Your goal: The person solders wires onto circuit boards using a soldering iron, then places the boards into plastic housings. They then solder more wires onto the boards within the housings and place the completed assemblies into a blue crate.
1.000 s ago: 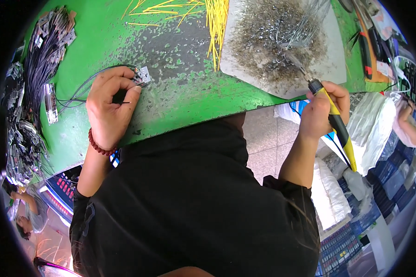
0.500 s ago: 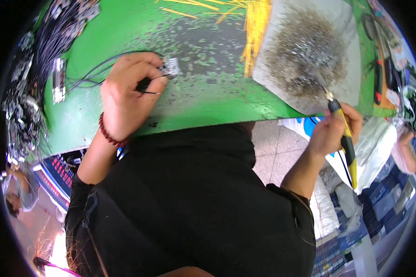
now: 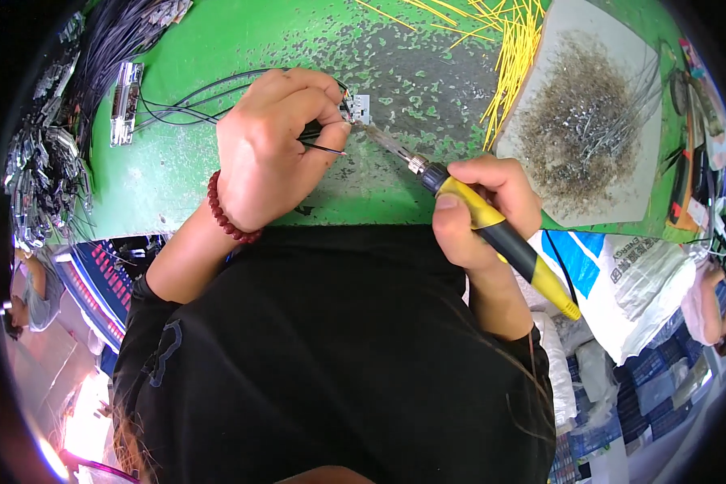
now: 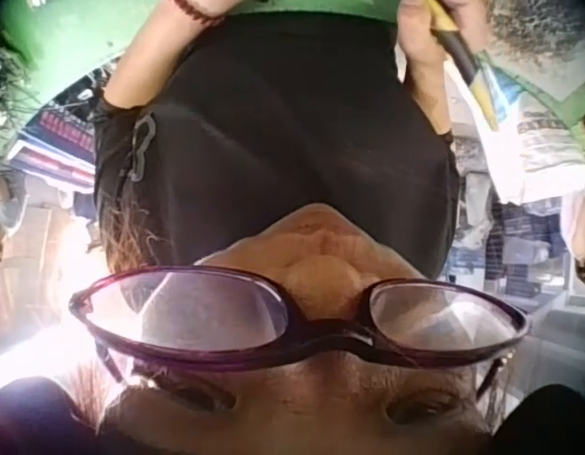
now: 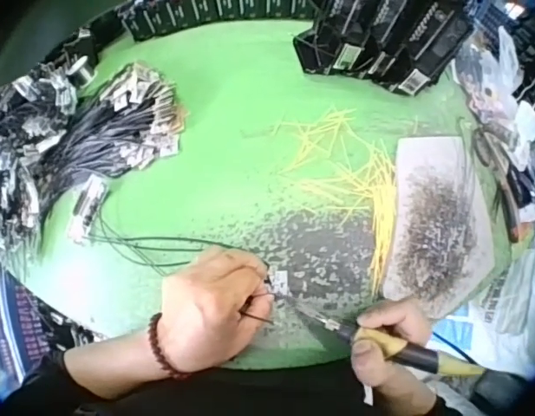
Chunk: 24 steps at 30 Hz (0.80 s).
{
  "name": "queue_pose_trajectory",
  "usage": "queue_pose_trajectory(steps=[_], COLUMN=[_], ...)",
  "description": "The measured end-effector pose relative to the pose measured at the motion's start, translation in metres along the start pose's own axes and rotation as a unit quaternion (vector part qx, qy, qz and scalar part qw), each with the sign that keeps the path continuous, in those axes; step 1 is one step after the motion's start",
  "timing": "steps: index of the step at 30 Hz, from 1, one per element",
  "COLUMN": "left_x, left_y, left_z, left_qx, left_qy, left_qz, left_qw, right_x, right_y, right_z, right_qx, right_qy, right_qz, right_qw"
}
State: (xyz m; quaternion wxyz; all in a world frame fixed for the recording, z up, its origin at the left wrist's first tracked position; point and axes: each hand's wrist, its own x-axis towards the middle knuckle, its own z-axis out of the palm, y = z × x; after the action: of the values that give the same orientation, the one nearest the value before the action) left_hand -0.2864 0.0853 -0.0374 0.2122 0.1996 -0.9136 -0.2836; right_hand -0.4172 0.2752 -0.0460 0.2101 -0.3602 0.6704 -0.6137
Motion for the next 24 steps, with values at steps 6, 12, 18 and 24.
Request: queue_pose_trajectory(steps=[6,12,18,24], left_x=[-0.001,0.0,0.001,0.001], left_y=[-0.003,-0.003,-0.004,-0.005], left_z=[0.003,0.003,0.004,0.006], left_qx=[-0.003,0.003,0.012,0.015], left_qy=[0.009,0.009,0.013,0.024], left_qz=[0.008,0.009,0.014,0.03], left_qw=[1.0,1.0,1.0,0.999], right_x=[0.002,0.003,0.004,0.002], right_y=[0.009,0.006,0.007,0.009], right_z=[0.003,0.003,0.002,0.004], right_qx=[0.019,0.008,-0.009,0.049], right_qy=[0.036,0.009,-0.005,0.038], right_qz=[-0.053,-0.058,-0.052,-0.07], right_qw=[0.998,0.998,0.999,0.996])
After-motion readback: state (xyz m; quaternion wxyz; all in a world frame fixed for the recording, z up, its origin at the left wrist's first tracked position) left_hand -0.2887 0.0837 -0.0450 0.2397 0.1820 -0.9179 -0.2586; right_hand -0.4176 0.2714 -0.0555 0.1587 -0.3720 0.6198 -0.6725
